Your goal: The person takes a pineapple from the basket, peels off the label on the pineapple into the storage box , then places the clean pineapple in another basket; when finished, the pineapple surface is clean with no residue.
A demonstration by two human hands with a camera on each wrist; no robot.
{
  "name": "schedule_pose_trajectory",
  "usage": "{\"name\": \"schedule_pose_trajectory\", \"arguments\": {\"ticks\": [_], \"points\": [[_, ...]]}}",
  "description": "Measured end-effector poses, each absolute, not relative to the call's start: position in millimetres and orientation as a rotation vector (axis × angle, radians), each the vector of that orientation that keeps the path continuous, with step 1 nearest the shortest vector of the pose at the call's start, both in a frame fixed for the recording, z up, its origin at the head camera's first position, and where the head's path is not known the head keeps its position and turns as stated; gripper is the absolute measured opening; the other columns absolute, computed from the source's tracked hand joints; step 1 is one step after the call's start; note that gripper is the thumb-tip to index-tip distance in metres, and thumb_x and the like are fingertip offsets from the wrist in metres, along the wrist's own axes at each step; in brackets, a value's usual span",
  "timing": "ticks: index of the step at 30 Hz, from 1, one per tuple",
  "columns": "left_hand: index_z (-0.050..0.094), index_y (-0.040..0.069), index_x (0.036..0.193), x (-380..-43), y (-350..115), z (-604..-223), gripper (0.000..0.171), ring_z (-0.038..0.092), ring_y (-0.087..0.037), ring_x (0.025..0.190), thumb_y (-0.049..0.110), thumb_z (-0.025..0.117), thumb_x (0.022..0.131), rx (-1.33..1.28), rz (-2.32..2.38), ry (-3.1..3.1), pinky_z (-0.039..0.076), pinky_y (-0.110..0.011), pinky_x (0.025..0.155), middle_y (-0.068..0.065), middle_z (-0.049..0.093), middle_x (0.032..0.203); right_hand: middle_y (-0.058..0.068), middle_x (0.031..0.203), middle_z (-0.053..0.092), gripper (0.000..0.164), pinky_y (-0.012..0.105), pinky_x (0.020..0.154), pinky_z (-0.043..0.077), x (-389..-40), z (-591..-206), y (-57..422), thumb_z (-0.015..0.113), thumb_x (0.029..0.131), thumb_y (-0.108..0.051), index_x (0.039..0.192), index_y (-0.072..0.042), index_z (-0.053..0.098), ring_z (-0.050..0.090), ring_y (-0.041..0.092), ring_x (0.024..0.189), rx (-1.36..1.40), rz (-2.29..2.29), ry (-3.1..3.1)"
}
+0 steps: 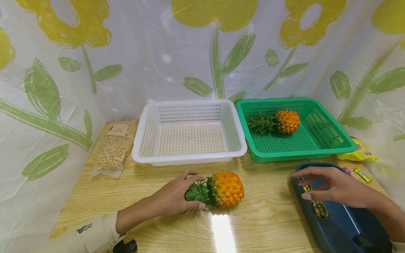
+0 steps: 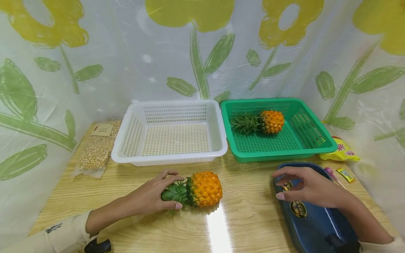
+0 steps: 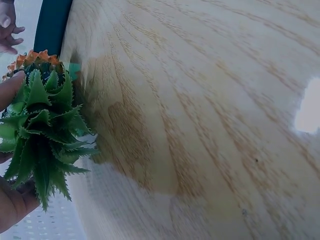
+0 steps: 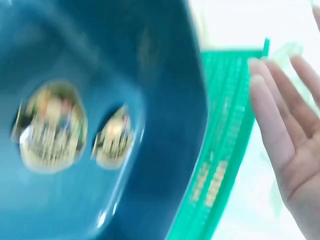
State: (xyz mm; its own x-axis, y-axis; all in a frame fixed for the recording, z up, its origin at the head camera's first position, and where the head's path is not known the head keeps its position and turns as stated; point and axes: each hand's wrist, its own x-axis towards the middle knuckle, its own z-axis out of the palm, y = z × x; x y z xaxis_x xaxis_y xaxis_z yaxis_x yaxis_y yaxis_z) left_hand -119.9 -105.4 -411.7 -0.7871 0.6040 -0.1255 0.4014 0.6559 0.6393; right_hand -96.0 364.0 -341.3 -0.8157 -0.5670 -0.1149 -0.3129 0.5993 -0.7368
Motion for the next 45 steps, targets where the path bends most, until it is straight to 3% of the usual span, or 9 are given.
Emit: {"name": "schedule_pose_trajectory", "arguments": {"ticks": [13,19,24,31,39,45], "points": [[0.049,0.026,0.147,-119.3,-105.7,-411.7,0.073,0.054,-0.042,0.127,0.058,0.072,0.085,0.796,0.877,2.534,0.051,-0.055,0.094,-0.009,0.035,0.155,-0.007,0.119,0.066,0.037,0.032,0.063,0.057,-90.2,-349.6,281.6,0.071,0.094,-0.009,0.13,-0.014,0.063,0.07,0.012,0.086,-0.753,-1.323,2.49],[0.049,0.026,0.146,-120.2,-106.7,-413.7,0.072,0.052,-0.041,0.128,0.057,0.073,0.085,0.803,0.9,2.523,0.05,-0.056,0.096,-0.01,0.036,0.154,-0.001,0.124,0.065,0.035,0.033,0.07,0.059,-94.6,-356.1,255.2,0.075,0.092,-0.016,0.125,-0.024,0.065,0.066,0.018,0.098,-0.693,-1.358,2.532],[0.05,0.025,0.146,-120.4,-106.9,-414.0,0.073,0.051,-0.042,0.13,0.055,0.074,0.085,0.801,0.918,2.513,0.05,-0.056,0.097,-0.01,0.036,0.154,0.004,0.128,0.063,0.038,0.032,0.073,0.059,-99.5,-359.8,239.4,0.076,0.091,-0.022,0.126,-0.023,0.063,0.065,0.015,0.1,-0.654,-1.357,2.559],[0.05,0.023,0.146,-121.2,-106.6,-413.0,0.072,0.052,-0.041,0.128,0.054,0.074,0.086,0.816,0.932,2.512,0.05,-0.055,0.095,-0.012,0.037,0.153,0.012,0.14,0.054,0.056,0.037,0.085,0.058,-104.6,-364.5,222.0,0.08,0.088,-0.031,0.136,-0.021,0.054,0.06,0.032,0.119,-0.572,-1.326,2.563],[0.05,0.022,0.146,-121.3,-106.7,-413.3,0.072,0.053,-0.04,0.127,0.054,0.075,0.086,0.821,0.939,2.514,0.051,-0.055,0.094,-0.011,0.037,0.151,0.015,0.15,0.044,0.08,0.06,0.098,0.05,-106.4,-375.0,203.0,0.087,0.079,-0.035,0.146,-0.017,0.045,0.044,0.049,0.133,-0.582,-1.322,2.539],[0.05,0.022,0.146,-121.1,-107.0,-413.3,0.072,0.053,-0.04,0.128,0.054,0.074,0.086,0.825,0.926,2.517,0.05,-0.055,0.095,-0.011,0.037,0.152,0.014,0.156,0.037,0.092,0.067,0.097,0.046,-110.3,-379.5,190.5,0.089,0.075,-0.04,0.151,-0.018,0.041,0.037,0.049,0.138,-0.583,-1.242,2.537]]}}
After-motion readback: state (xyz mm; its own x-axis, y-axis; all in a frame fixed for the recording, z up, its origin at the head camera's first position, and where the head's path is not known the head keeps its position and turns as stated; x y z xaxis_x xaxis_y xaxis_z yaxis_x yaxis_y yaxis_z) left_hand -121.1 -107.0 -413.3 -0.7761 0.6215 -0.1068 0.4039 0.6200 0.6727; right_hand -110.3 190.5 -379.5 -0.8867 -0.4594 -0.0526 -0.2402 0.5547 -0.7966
